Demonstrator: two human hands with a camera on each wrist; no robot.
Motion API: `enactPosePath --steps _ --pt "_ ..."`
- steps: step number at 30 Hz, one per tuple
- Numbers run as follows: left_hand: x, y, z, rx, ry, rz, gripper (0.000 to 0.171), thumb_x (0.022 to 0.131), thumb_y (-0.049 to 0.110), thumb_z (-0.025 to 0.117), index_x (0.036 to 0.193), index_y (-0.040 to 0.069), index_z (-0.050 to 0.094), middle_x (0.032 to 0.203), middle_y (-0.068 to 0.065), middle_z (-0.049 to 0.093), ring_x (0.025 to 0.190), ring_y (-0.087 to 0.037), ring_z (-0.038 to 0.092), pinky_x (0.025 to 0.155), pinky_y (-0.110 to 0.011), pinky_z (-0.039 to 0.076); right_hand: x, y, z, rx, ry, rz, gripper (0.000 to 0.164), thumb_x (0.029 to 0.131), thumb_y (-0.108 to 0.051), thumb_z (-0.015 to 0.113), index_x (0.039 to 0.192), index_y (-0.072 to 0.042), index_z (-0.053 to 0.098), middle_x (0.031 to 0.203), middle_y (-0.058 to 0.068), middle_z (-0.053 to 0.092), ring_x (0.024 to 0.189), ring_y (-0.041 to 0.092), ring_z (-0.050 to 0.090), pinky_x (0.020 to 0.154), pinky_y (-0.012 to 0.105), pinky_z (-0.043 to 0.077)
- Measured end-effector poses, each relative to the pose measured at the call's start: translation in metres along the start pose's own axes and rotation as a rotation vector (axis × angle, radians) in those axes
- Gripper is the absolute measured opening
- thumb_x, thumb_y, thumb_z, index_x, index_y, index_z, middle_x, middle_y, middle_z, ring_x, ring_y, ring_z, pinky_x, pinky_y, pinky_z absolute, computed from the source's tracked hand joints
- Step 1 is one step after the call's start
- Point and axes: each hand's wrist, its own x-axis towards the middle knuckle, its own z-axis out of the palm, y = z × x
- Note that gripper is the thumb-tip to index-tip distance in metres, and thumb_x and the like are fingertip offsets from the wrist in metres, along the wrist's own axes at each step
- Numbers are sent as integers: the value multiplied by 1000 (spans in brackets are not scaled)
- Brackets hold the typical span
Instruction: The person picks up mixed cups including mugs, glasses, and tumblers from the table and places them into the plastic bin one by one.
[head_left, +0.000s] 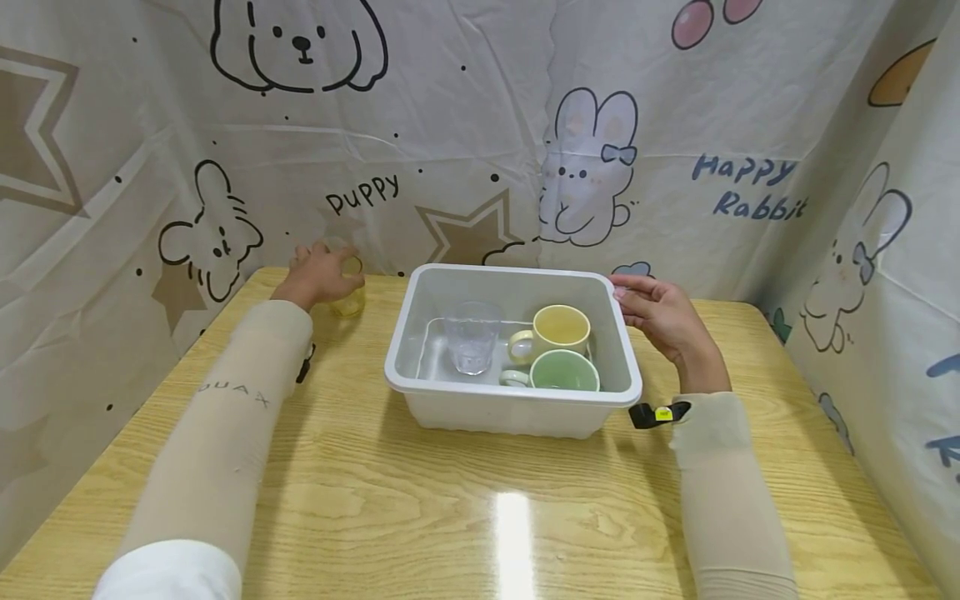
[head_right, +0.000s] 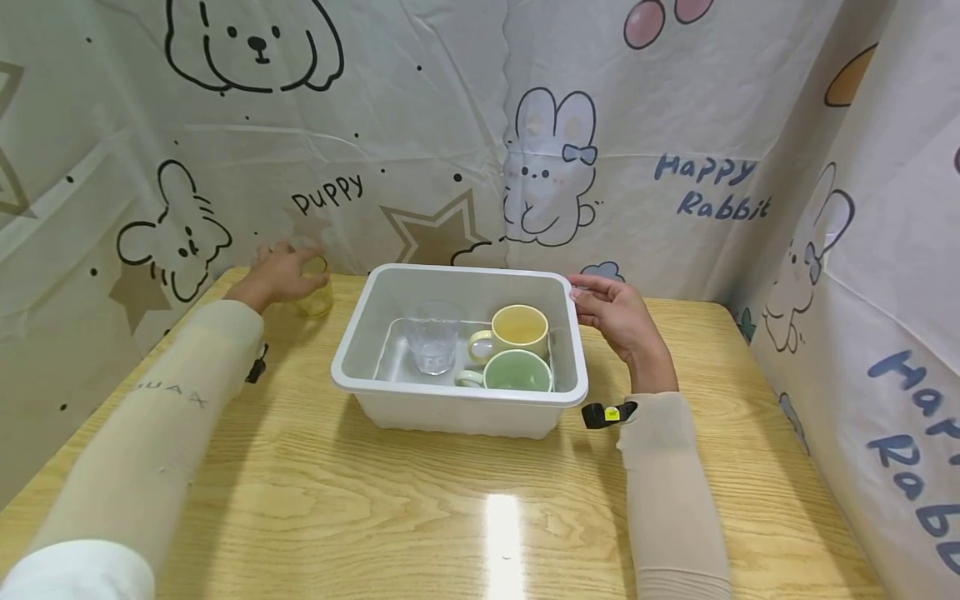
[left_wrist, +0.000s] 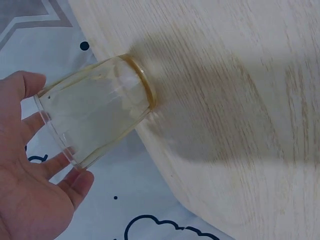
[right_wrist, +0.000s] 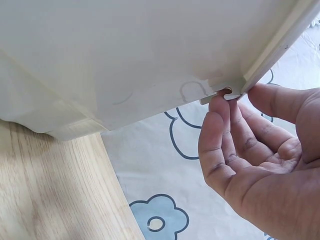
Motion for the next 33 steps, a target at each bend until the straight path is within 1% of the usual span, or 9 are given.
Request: enactPosePath --steps 5,8,12,14,18,24,27,30,33 --pt "-4 4 -6 0 -41 -11 69 98 41 55 157 11 37 155 -41 16 135 -64 13 108 -76 19 1 0 1 -8 -2 -1 52 101 -13 66 143 11 48 112 1 69 91 12 69 82 24 58" --pt "-6 8 -10 4 -64 -9 68 96 40 61 155 11 41 155 -39 17 136 -65 12 107 -78 21 2 -1 1 -8 -4 -4 52 101 -13 65 143 11 48 111 1 70 91 12 69 82 24 58" --pt "-11 12 -13 9 -74 6 67 94 40 66 151 12 45 155 -37 19 138 -67 10 106 -81 22 2 -3 1 -14 2 1 52 101 -13 66 143 11 48 110 0 70 90 12 69 81 24 58" --pt "-13 14 -14 14 -71 9 67 93 42 67 150 12 47 155 -37 20 138 -65 13 105 -81 23 2 -3 1 -15 5 8 51 101 -13 66 143 10 48 111 0 69 91 12 69 82 24 58" --pt "-17 16 -15 18 -41 22 67 93 46 67 148 12 50 154 -37 23 136 -63 17 105 -79 25 1 -3 1 -20 8 17 51 101 -14 65 143 9 49 112 1 69 91 12 69 82 23 58" --pt "-18 20 -19 22 37 57 66 91 48 65 146 12 52 156 -38 21 136 -64 16 102 -80 25 -1 -2 1 -27 9 18 50 102 -14 65 143 8 49 114 3 68 91 12 68 82 23 58" --pt "-19 23 -23 20 67 68 64 91 48 65 144 13 53 154 -39 22 132 -63 18 99 -81 26 -2 -2 1 -29 10 17 49 102 -14 65 143 8 50 115 4 68 91 13 67 82 23 58" --pt "-23 28 -28 9 94 72 63 91 47 65 143 12 53 154 -41 21 133 -65 14 100 -82 22 -2 -2 1 -26 6 16 50 102 -14 65 143 8 49 116 4 68 92 13 67 83 23 58" --pt "-29 33 -34 0 124 78 63 90 45 65 142 11 54 155 -41 20 132 -64 15 101 -80 20 -2 -3 1 -24 5 16 50 102 -14 64 144 9 49 116 4 68 92 12 68 83 23 58"
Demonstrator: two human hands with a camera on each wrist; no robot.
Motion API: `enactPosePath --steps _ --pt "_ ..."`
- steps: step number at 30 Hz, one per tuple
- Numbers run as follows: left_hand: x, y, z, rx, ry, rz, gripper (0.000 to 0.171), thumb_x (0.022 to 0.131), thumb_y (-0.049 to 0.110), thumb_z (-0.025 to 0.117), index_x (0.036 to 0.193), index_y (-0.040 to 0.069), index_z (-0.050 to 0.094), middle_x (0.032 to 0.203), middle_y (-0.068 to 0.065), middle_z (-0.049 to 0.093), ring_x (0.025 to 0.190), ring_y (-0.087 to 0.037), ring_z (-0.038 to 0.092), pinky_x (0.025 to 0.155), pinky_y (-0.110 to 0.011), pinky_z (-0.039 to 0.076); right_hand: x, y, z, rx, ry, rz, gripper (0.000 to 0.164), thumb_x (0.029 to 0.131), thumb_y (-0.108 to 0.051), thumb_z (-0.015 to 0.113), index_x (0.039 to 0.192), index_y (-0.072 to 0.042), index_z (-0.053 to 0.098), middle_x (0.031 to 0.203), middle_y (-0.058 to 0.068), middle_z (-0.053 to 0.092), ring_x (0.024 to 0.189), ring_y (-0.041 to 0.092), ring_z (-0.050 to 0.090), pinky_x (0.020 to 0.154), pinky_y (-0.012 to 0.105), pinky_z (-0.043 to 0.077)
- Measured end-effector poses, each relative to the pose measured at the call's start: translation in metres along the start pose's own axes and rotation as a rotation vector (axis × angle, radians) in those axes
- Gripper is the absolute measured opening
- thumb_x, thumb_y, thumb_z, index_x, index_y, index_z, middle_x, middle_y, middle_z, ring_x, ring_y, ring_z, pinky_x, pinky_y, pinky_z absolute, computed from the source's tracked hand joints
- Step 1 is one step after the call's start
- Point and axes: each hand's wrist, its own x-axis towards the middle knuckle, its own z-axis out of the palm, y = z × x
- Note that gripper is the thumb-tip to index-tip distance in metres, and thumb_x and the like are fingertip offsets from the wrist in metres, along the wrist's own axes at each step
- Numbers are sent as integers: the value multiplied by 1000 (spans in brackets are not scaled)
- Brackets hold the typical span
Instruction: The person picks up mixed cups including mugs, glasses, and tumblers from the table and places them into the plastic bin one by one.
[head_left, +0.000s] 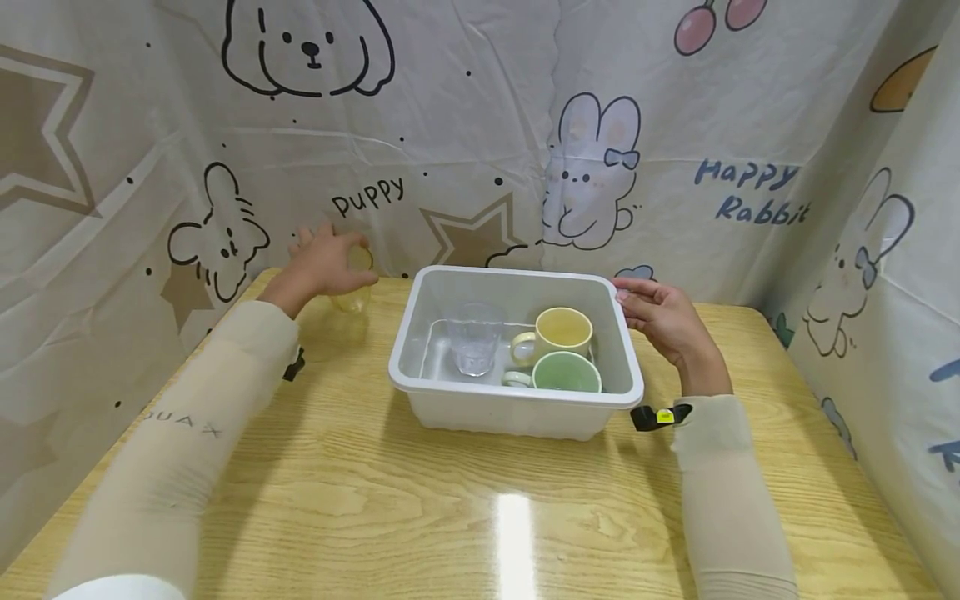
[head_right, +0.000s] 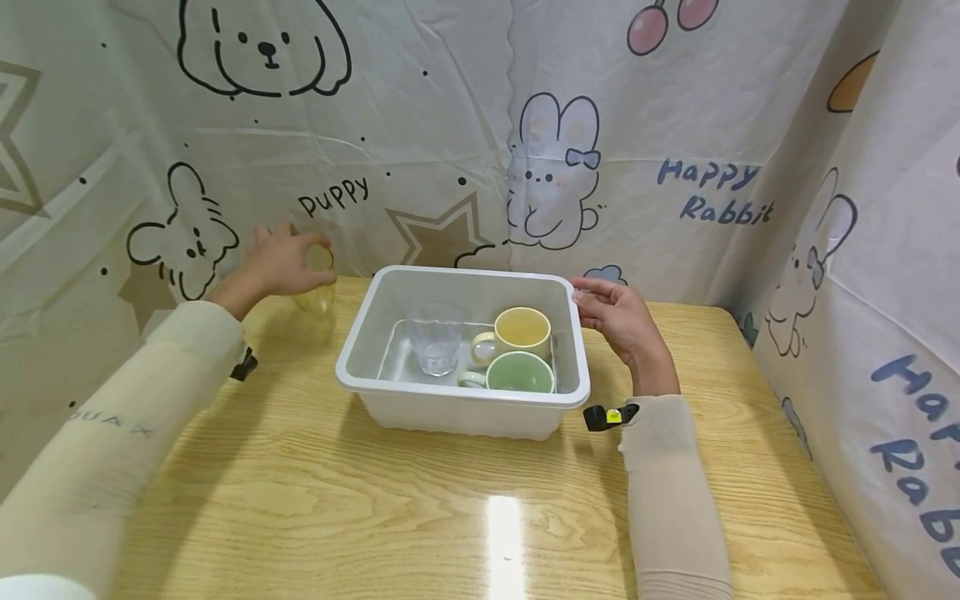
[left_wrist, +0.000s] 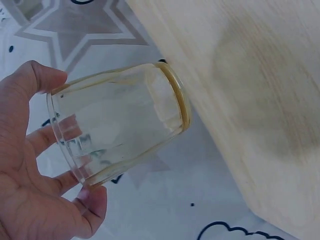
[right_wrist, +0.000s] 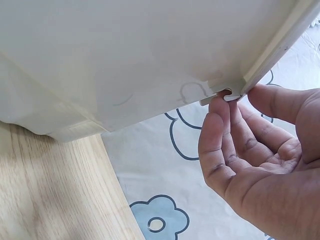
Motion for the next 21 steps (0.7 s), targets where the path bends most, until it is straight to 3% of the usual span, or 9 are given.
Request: enactPosePath --steps 7,13,21 --pt "-9 10 -12 10 66 41 63 89 46 66 141 12 57 147 -37 31 123 -56 24 93 -69 28 0 -2 0 -9 5 8 50 102 -14 64 144 8 48 115 3 67 92 12 67 82 23 58" --pt "-16 20 -17 12 109 80 63 88 43 69 142 12 58 137 -31 40 118 -50 26 94 -64 25 -1 -1 0 4 3 6 51 102 -14 64 144 9 48 113 1 68 92 12 67 82 22 57" --pt "-28 39 -29 15 139 107 63 86 41 69 143 16 58 131 -26 41 113 -45 26 91 -59 26 0 1 1 18 -7 -6 50 102 -13 65 143 10 48 112 0 69 91 11 68 81 22 58"
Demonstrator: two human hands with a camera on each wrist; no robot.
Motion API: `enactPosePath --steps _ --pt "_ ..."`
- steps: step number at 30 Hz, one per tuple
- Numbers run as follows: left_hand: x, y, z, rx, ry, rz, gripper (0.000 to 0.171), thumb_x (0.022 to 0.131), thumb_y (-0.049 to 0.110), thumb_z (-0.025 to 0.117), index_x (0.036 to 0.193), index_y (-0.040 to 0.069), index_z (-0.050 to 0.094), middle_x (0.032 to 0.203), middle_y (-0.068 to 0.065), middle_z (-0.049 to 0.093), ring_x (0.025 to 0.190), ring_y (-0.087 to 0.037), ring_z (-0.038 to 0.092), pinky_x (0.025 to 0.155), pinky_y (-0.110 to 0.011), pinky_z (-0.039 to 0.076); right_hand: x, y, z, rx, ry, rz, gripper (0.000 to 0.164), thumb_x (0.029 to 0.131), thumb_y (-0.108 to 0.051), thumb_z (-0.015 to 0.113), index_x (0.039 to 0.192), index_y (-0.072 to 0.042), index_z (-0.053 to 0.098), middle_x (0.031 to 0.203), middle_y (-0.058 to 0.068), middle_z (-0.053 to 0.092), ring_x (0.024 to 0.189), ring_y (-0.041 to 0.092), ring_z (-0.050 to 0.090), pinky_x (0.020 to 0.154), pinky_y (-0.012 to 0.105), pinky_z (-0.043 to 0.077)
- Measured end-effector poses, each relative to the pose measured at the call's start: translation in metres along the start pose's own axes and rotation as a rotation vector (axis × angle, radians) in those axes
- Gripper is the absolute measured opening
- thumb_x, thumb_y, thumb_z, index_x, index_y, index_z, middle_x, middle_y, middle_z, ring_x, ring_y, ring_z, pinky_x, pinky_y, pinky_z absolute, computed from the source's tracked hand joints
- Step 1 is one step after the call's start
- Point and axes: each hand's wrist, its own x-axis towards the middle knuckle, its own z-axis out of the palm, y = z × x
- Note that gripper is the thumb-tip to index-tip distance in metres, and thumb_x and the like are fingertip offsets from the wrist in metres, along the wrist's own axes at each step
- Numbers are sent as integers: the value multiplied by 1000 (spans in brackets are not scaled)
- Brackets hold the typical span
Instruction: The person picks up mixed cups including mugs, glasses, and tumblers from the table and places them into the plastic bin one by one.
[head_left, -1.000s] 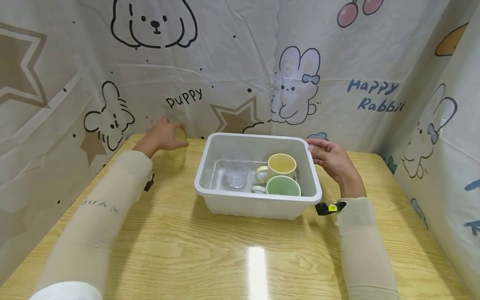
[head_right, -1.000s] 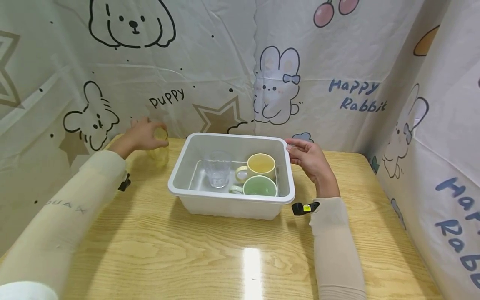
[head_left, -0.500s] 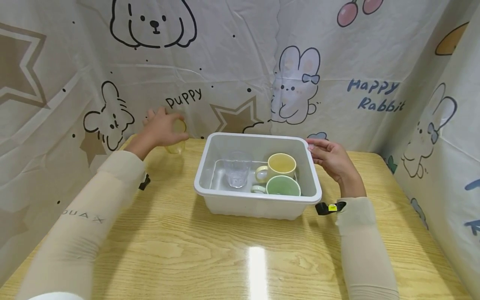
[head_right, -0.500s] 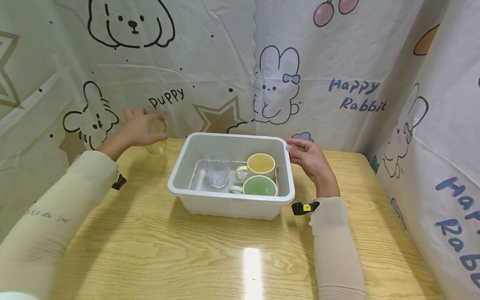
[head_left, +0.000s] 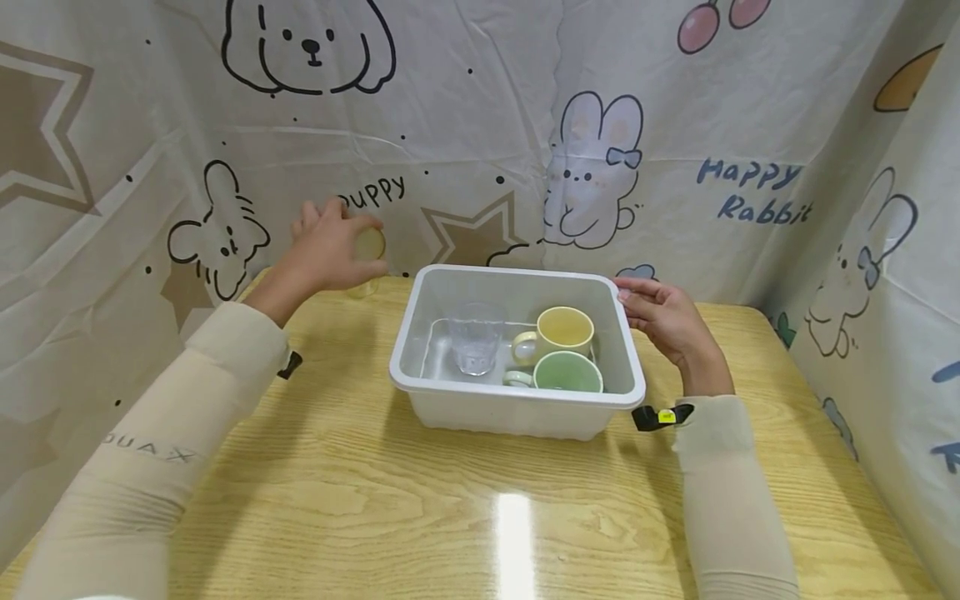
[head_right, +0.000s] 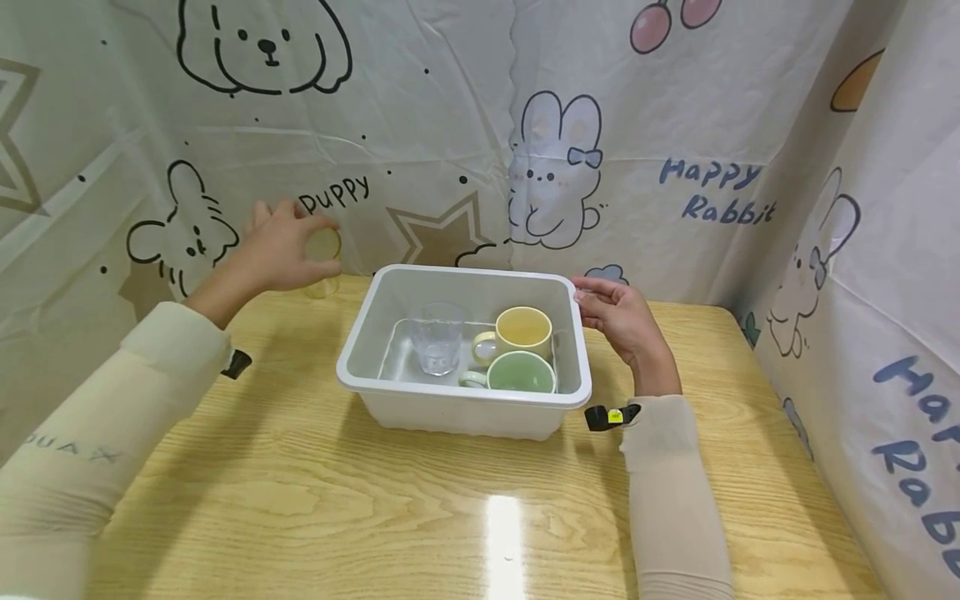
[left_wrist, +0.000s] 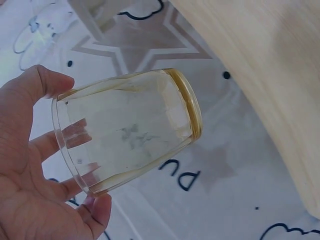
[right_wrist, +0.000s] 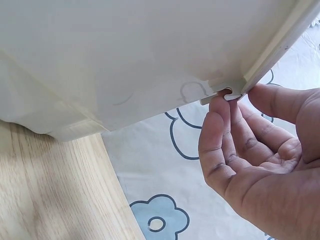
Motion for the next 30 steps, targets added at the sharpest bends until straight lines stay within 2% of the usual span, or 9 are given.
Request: enactPosePath --steps 10,18,30 --pt "-8 25 -18 34 42 57 61 85 40 68 142 20 59 125 -21 42 109 -43 28 84 -52 26 0 0 1 10 -5 -15 49 102 -12 64 143 11 48 111 0 69 90 11 68 81 23 58" --pt "-19 48 -29 33 53 106 62 84 41 69 142 23 59 126 -18 42 108 -41 28 87 -51 25 0 1 0 21 -3 -12 50 101 -12 65 142 11 49 110 0 70 89 11 69 80 22 58" --pt "-33 82 -34 29 58 197 63 83 41 69 142 25 60 131 -16 46 108 -40 33 87 -53 31 -1 0 0 1 8 3 49 101 -13 65 143 9 49 111 0 69 91 12 68 82 23 58"
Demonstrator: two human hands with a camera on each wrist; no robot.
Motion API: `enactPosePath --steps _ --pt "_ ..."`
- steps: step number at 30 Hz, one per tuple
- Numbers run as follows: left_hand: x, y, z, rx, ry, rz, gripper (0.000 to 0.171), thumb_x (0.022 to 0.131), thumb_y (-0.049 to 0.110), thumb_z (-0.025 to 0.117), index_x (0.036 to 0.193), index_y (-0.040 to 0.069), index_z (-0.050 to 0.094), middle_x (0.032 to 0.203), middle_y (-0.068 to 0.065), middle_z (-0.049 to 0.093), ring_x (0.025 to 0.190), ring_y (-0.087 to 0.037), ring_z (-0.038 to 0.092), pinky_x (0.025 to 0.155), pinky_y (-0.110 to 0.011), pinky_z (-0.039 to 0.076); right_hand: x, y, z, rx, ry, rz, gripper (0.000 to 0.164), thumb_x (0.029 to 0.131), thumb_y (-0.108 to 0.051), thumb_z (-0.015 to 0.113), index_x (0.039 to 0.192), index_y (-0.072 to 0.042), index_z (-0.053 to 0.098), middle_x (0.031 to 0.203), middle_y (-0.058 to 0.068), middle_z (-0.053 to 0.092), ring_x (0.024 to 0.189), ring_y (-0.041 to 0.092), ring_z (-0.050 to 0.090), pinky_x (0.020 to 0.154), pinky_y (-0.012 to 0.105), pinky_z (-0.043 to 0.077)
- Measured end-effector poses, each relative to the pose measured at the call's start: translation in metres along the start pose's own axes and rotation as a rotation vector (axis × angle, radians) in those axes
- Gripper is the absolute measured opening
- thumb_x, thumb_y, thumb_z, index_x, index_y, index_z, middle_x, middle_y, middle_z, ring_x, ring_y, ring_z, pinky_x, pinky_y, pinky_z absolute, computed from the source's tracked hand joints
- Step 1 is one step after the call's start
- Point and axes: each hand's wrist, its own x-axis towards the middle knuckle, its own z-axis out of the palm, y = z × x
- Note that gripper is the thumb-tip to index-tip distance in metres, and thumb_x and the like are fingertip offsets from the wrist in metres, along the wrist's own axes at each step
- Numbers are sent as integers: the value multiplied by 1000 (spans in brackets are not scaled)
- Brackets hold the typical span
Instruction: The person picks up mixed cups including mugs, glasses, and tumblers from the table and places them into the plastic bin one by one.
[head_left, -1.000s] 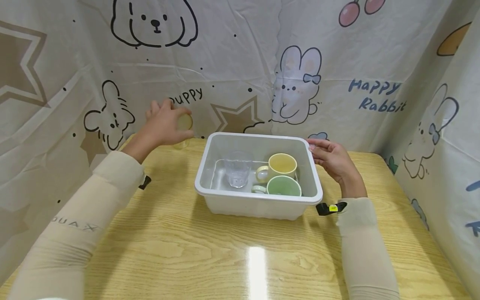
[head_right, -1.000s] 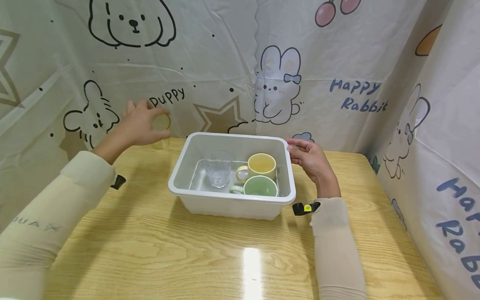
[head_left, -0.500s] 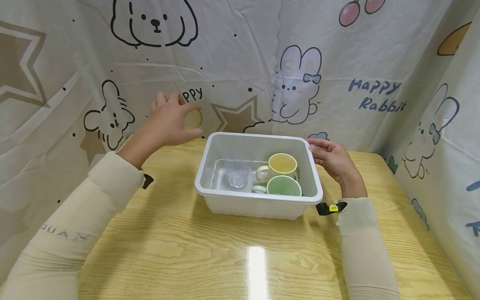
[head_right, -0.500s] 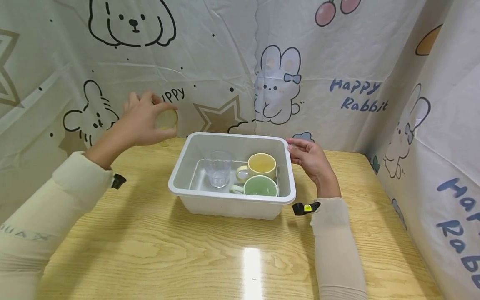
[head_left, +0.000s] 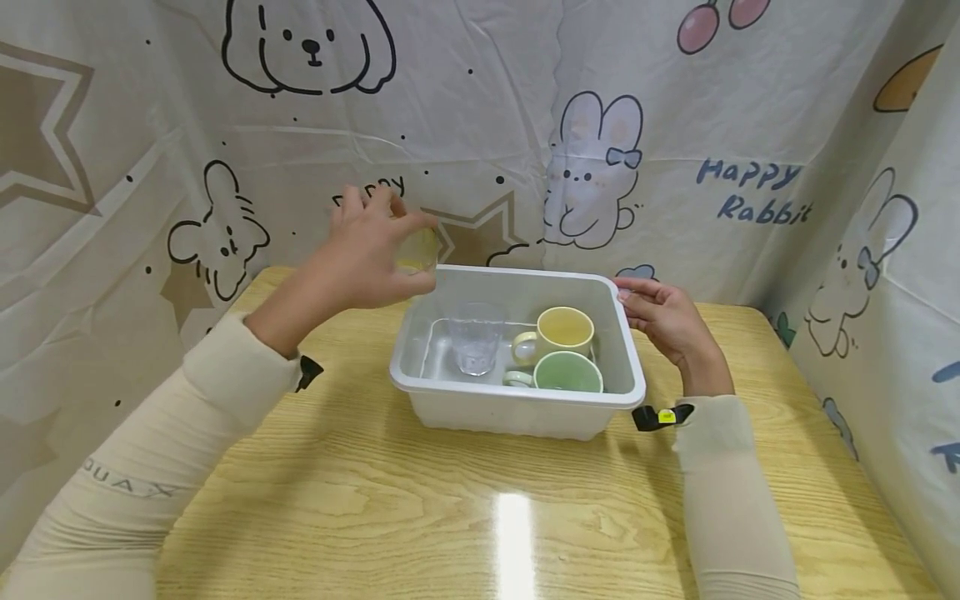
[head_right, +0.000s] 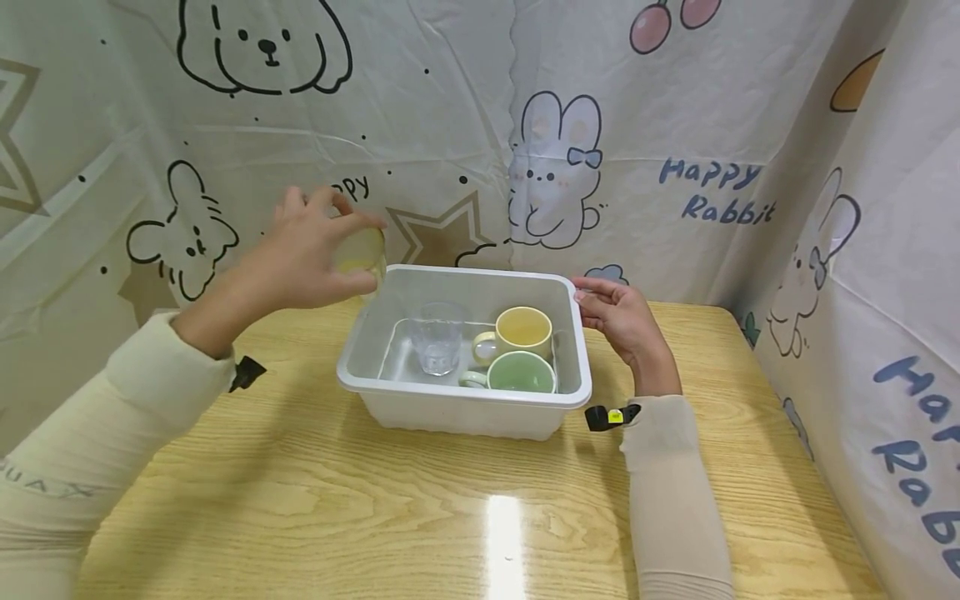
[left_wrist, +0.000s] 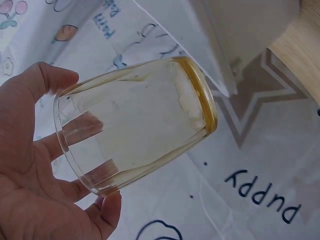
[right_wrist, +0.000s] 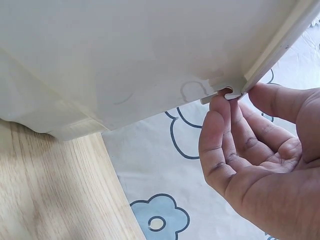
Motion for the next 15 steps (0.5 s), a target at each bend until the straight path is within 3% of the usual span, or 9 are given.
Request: enactPosePath --steps 7,15 --pt "-3 18 2 -14 -27 59 60 81 41 70 138 28 62 129 -13 48 111 -39 34 93 -56 30 0 0 0 -7 -1 1 50 101 -13 65 143 9 49 112 0 69 91 12 68 82 23 58" --pt "-7 35 9 -53 -102 116 61 80 42 72 138 31 62 130 -9 48 107 -34 35 89 -50 34 0 1 -1 -11 -3 -5 50 101 -13 65 143 9 49 113 0 69 92 12 68 83 23 58"
